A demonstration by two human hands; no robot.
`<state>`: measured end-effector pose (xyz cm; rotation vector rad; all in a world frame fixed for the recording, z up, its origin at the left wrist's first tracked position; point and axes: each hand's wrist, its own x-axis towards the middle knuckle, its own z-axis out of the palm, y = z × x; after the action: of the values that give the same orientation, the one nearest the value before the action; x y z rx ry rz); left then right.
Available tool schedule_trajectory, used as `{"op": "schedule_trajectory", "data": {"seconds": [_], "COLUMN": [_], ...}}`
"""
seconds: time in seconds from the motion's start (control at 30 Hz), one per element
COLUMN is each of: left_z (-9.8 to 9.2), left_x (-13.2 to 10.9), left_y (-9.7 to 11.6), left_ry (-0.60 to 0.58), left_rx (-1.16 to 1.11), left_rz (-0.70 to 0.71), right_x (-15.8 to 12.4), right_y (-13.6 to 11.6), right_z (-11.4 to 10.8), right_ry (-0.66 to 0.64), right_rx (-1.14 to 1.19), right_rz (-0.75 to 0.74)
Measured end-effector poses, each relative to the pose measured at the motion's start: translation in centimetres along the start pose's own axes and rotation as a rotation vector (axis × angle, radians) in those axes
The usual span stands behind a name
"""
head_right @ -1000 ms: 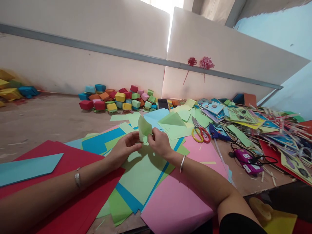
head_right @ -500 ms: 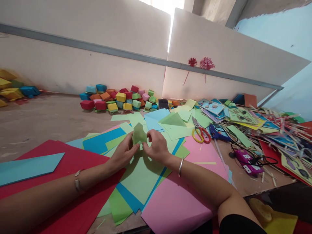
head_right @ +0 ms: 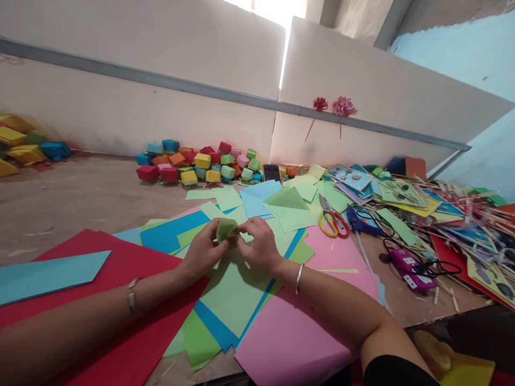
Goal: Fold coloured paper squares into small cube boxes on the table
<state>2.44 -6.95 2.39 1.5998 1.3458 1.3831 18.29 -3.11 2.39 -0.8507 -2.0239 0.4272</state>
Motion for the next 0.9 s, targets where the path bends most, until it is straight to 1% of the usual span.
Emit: {"op": "schedule_trajectory", "data": {"seconds": [0.1,0.2,0.27,0.37,0.47,0.5,0.57,0.7,0.8,0.9], "left_z": [-0.1,-0.2,-0.2,-0.2,-0.1,-0.1,0.0,0.1,0.1,0.1], "left_x": [0.1,0.2,0.3,0.2,0.1,0.1,0.0,-0.2,-0.1,-0.1], "left_y": [-0.1,-0.2,-0.2,-0.2,-0.2,-0.1,-0.1,0.1,0.1,0.2], "left_ry": [-0.004,-0.003,-0.004,-0.006,-0.003,-0.007,-0.009,-0.004,-0.035,-0.061], "left_rx": [0.046,0.047,0.056,0.062,0.058,0.058,0.027,-0.141,-0.18,-0.181], "left_rz": [0.023,0.065,0.087,0.098,0.096,0.087,0.034,-0.094,-0.114,-0.126], "right_x": [0.0,-0.1,-0.1,-0.2,-0.3,-0.3,-0.2,0.3,0.6,0.7], "right_y": [0.0,-0.1,-0.2,-0.2,-0.2,-0.2,-0.1,0.0,0.1,0.2], "right_z": [0.1,0.1,0.1,0.2,0.3,0.3,0.3,0.1,-0.1,-0.1], "right_ry": [-0.003,-0.012,-0.004,0.031,-0.014,-0.036,-0.051,0.004,0.034,0.038], "right_rx": [-0.012,0.006,0.01,-0.03,-0.056,-0.056,-0.05,0.001,0.067,0.112], "right_rz": [0.06,0.156,0.194,0.158,0.064,0.05,0.075,0.237,0.339,0.371]}}
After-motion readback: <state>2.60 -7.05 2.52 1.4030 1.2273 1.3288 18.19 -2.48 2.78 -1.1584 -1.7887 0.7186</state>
